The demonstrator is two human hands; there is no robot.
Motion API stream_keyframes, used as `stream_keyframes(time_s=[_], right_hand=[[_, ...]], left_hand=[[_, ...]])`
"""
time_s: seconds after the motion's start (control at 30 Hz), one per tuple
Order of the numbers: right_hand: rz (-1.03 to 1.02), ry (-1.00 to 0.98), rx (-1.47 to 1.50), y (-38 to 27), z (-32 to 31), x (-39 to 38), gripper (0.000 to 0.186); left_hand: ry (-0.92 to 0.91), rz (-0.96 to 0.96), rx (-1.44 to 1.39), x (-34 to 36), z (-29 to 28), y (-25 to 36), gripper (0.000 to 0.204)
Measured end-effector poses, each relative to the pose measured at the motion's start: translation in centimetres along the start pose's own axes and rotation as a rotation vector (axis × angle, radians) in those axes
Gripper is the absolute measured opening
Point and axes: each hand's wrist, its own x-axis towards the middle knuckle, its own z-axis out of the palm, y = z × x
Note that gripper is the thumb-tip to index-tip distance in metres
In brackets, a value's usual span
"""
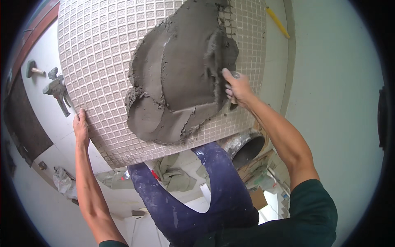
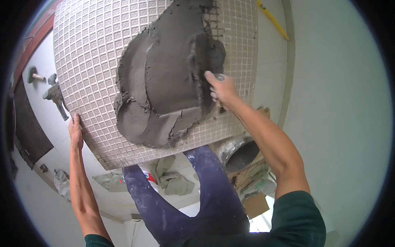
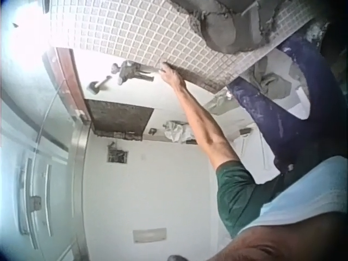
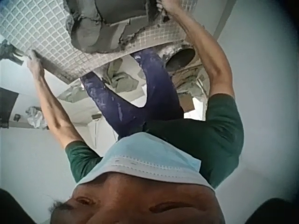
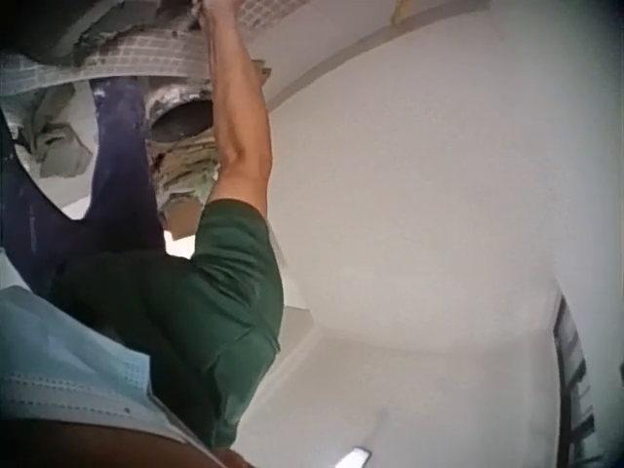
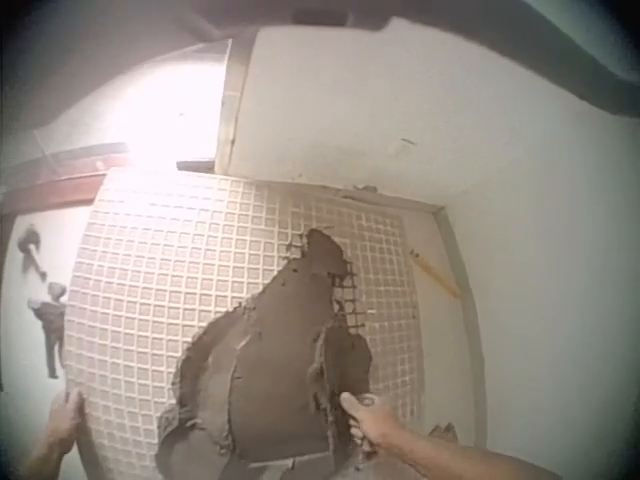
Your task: Applying and spreading mortar onto a large tile using a trowel.
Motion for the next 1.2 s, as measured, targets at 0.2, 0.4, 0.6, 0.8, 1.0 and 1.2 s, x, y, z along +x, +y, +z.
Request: stream_keyframes(time_s=[0.2, 0.4, 0.6, 0.8, 1.0, 1.2], right_hand=[[-0.071, -0.127, -0.318, 1.0, 8.6, -3.9, 0.04], [-0.027, -0.247, -0.387, 4.2, 14.7, -5.4, 0.036], [-0.316, -0.207, -0.966, 4.7, 19.9, -9.9, 0.046], [-0.439, -0.122, -1.271, 7.4, 24.3, -12.8, 0.052], [-0.405, -0.171, -1.501, 10.0, 27.3, -15.5, 0.047], [-0.505, -0.321, -1.492, 14.7, 28.8, -17.4, 0.046]], left_hand=[[-0.123, -0.039, -0.256, -0.2, -0.1, 0.4, 0.052], [-0.154, -0.169, -0.444, 0.3, -1.0, 0.2, 0.055], [-0.253, -0.188, -0.466, 0.8, -0.8, 0.8, 0.052], [-0.301, -0.229, -0.502, 0.7, -0.8, 1.1, 0.053], [-0.341, -0.237, -0.526, 1.4, -1.1, 0.3, 0.052], [-0.348, -0.256, -0.506, 0.4, -1.0, 1.7, 0.049]])
